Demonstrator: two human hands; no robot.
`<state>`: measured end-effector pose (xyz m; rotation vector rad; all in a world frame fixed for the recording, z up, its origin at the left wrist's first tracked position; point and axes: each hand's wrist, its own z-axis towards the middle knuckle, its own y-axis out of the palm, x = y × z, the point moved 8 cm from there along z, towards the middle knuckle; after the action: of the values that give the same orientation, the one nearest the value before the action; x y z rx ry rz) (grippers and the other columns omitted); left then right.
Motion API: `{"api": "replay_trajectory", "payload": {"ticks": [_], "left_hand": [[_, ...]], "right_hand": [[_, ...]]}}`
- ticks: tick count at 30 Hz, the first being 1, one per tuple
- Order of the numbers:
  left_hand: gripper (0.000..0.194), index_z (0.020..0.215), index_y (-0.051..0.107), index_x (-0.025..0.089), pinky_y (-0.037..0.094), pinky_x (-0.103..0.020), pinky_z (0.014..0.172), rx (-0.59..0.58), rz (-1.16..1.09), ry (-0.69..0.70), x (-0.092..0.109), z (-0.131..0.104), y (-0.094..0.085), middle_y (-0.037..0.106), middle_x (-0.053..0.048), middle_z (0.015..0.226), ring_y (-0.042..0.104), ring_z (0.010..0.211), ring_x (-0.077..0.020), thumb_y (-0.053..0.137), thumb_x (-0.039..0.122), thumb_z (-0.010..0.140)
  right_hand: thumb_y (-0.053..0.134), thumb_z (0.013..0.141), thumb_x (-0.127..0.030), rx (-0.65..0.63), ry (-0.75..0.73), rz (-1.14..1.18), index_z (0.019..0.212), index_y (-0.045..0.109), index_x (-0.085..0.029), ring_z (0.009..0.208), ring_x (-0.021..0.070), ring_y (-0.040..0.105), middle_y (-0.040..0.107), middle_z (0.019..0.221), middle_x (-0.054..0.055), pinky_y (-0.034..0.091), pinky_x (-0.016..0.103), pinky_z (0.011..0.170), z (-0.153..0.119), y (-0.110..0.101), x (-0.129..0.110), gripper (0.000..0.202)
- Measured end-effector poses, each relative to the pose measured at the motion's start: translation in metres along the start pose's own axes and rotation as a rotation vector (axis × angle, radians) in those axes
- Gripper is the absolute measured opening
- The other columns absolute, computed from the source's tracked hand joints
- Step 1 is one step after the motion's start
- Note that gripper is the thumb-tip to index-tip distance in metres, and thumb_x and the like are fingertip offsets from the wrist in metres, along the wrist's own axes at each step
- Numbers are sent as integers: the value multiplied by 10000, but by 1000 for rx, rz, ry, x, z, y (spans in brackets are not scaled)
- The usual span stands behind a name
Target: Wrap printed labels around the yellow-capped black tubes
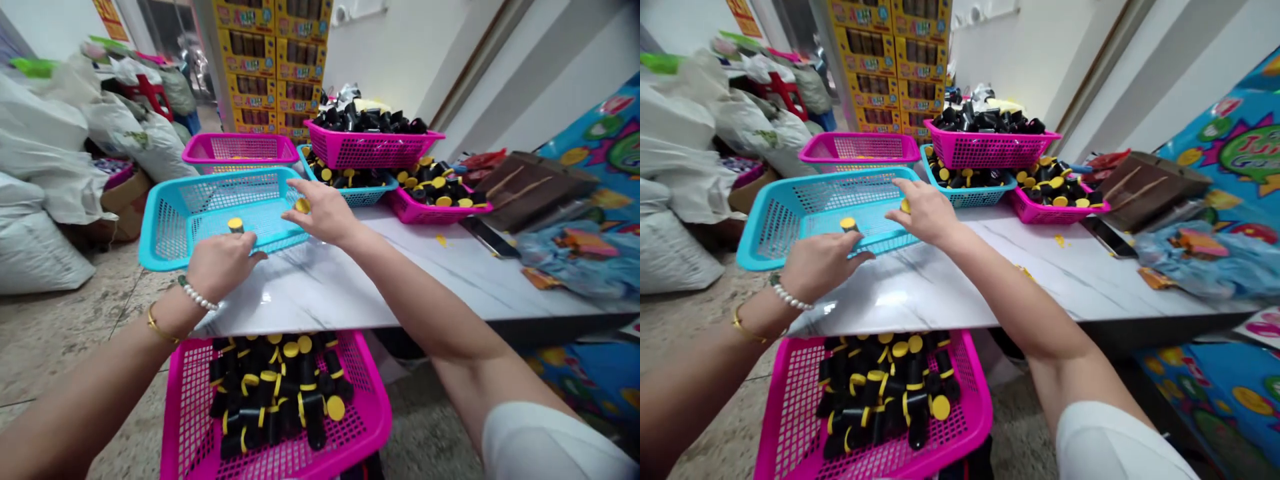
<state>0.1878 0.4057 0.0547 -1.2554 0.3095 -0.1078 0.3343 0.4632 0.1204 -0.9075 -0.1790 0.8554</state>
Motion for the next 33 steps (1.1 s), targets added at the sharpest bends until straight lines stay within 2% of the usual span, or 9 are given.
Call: {"api": "replay_trajectory", "payload": {"ticks": [3,6,8,11,16,20,27,30,33], "left_hand": [[397,1053,644,145,428,-353,636,37,-11,-3,-14,25,11,702,-142,895,665,813,-312,449,463,917],[379,1133,623,144,455,-403,797,172,-127,91,-22,32,4,684,-152,1028,629,981,-316,533,414,883],[412,1195,592,154,428,-440,921,335,-273,168,-15,9,-13,637,-153,1174,565,1119,-312,575,399,864],[337,1152,610,182,447,-433,930,417,-514,202,16,-52,-25,660,-113,1083,584,1045,-266,603,350,860],[237,1116,623,199,486,-409,873,-161,-763,440,118,-155,29,665,-97,1027,589,981,-240,552,242,895],[256,1107,628,196,459,-469,917,-494,-787,341,145,-185,73,650,-97,1060,571,991,-263,595,219,854],[292,1136,631,219,448,-467,943,-544,-777,224,130,-187,80,646,-81,1090,560,1023,-267,581,185,851],[344,1187,609,218,465,-449,947,-529,-785,237,130,-194,83,640,-89,1138,571,1043,-261,567,168,848],[371,1201,598,194,476,-443,947,-469,-767,256,134,-197,81,636,-108,1158,578,1047,-269,585,174,830]], "right_hand": [[678,827,-376,106,-22,16,1200,605,-164,1089,234,596,657,1187,107,466,355,935,-27,-31,-6,436],[616,879,-299,122,116,33,1046,678,-187,798,172,654,718,958,55,512,287,712,-90,-62,-10,211],[613,881,-258,74,237,20,970,697,-196,650,145,628,724,836,27,495,270,633,-141,-67,-14,137],[582,896,-220,-182,287,139,1003,684,-196,720,151,664,733,864,36,517,263,692,-212,-34,-44,151],[626,843,-244,-772,357,1,1102,651,-183,901,261,650,706,960,92,534,356,760,-286,47,-88,267],[689,788,-300,-951,384,-79,1163,604,-169,959,296,611,668,1017,112,526,379,784,-301,59,-90,407],[655,818,-288,-835,282,-23,1055,635,-189,844,250,646,700,887,78,523,345,737,-275,40,-93,257],[576,891,-260,-410,301,21,1069,637,-203,873,199,654,714,940,61,511,312,802,-247,-12,-60,197],[566,897,-253,44,411,-197,982,677,-213,902,239,632,712,950,77,486,379,837,-238,-75,7,146]]}}
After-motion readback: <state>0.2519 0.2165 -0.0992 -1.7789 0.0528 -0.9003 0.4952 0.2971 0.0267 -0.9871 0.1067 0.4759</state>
